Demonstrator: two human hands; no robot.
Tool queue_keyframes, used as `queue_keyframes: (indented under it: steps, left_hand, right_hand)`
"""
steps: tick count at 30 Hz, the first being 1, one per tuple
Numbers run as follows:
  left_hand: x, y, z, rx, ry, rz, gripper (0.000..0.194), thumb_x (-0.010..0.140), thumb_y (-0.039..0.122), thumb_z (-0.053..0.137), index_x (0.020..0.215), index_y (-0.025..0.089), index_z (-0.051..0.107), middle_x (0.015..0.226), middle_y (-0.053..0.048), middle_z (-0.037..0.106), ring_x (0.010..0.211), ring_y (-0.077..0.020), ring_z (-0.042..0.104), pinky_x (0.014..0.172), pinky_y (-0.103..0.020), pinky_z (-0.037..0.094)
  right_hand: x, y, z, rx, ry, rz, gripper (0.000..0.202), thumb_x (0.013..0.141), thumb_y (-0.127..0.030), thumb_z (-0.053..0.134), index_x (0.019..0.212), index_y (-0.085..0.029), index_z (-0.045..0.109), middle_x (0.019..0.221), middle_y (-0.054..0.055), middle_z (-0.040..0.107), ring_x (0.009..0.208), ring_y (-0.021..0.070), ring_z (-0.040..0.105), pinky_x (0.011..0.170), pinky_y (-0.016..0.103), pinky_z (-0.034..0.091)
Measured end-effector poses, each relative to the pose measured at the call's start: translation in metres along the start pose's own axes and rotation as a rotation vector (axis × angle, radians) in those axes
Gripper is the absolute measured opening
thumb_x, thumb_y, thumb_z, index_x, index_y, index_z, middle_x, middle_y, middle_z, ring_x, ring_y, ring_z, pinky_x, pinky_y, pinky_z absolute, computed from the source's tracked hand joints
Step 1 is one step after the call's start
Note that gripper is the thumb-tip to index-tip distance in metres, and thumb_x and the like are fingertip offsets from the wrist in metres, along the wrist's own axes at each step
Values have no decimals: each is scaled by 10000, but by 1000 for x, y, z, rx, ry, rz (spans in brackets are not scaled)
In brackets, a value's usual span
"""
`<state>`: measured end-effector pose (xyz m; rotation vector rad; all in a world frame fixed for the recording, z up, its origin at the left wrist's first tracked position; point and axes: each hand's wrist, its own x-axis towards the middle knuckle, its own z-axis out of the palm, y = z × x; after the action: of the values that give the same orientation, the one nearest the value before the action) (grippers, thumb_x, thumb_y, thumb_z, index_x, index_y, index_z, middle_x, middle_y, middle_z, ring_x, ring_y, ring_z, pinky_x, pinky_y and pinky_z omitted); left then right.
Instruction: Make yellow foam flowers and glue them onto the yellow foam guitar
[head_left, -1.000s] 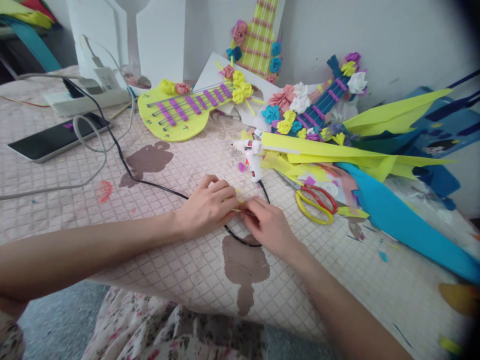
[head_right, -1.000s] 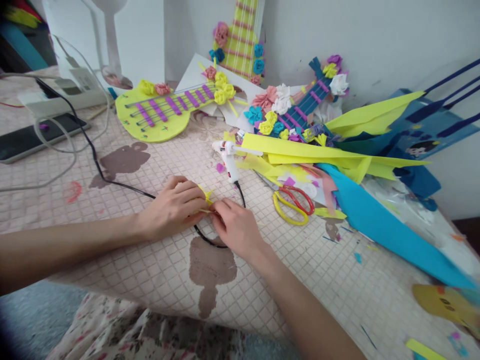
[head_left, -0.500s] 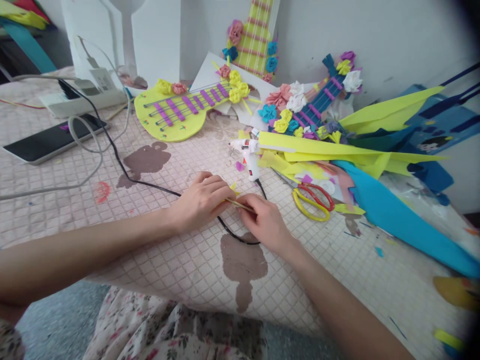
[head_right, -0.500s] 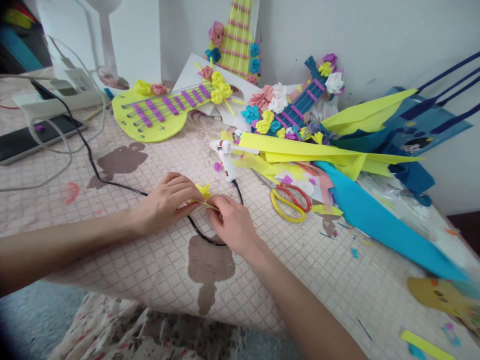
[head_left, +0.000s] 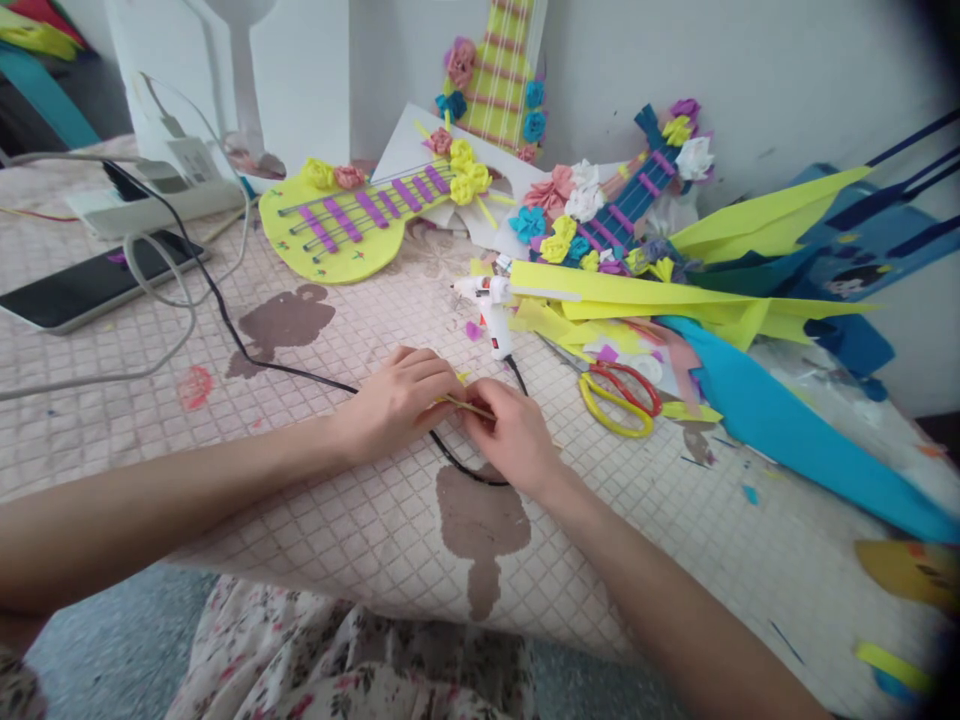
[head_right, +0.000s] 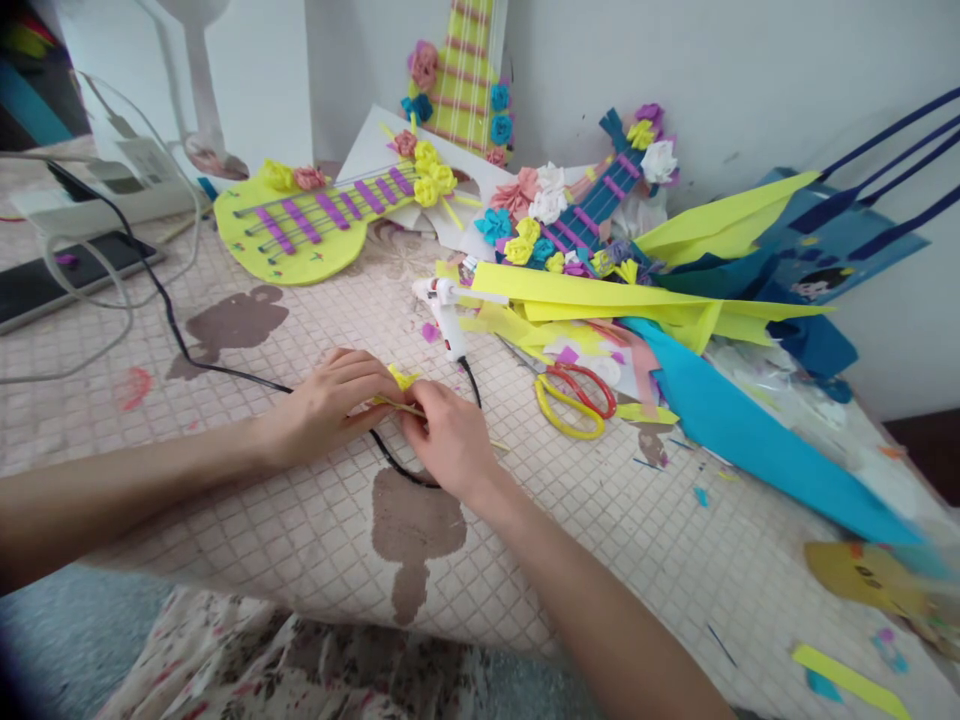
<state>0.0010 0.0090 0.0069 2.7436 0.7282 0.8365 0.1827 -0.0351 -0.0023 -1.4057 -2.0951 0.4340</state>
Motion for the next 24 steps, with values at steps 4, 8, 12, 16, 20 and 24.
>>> queue_keyframes:
  steps: [4, 8, 12, 16, 20, 24]
  left_hand:
    - [0, 1, 0, -13, -14, -10, 91, 890, 163, 493, 917, 179, 578, 865, -17, 619, 871, -167, 546, 792, -329, 372]
    - [0, 1, 1, -8, -8, -23, 63, 877, 164, 513, 917, 180, 559, 859, -13, 618, 869, -168, 549, 780, -324, 369]
    - [-1, 0, 2, 8, 37, -65, 68, 854, 182, 538, 922, 176, 532, 881, -22, 612, 882, -177, 544, 781, -322, 376]
    - [0, 0, 1, 30, 55, -89, 85, 857, 217, 540, 927, 171, 529, 899, -37, 615, 887, -186, 542, 792, -327, 388]
    - [0, 0, 1, 33, 49, -96, 73, 855, 225, 544, 911, 180, 533, 881, -29, 617, 882, -184, 543, 790, -325, 383]
    - [0, -1, 2, 4, 48, -98, 58, 840, 207, 555, 888, 180, 537, 860, -15, 620, 865, -174, 550, 782, -318, 381]
  right_hand:
    - [1, -2, 1, -42, 13, 6, 53, 809, -156, 493, 796, -205, 508, 741, -2, 593, 669, 139, 541, 627, 253, 401]
    - [2, -1, 0, -60, 14, 2, 67, 800, -149, 483, 772, -207, 504, 703, -9, 573, 645, 137, 523, 608, 251, 381]
    - [2, 0, -2, -36, -3, 23, 91, 791, -131, 479, 795, -205, 533, 701, -12, 583, 635, 132, 527, 611, 246, 383]
    - [1, -2, -4, -17, -10, 22, 111, 788, -122, 481, 818, -200, 554, 707, -9, 595, 625, 130, 527, 611, 248, 386]
    - [1, -3, -5, -16, -19, 29, 114, 786, -124, 481, 814, -200, 562, 707, -5, 597, 618, 132, 526, 604, 250, 388]
    - [1, -3, -6, -22, -22, 35, 122, 769, -112, 490, 810, -198, 566, 692, -11, 589, 613, 130, 524, 597, 246, 382]
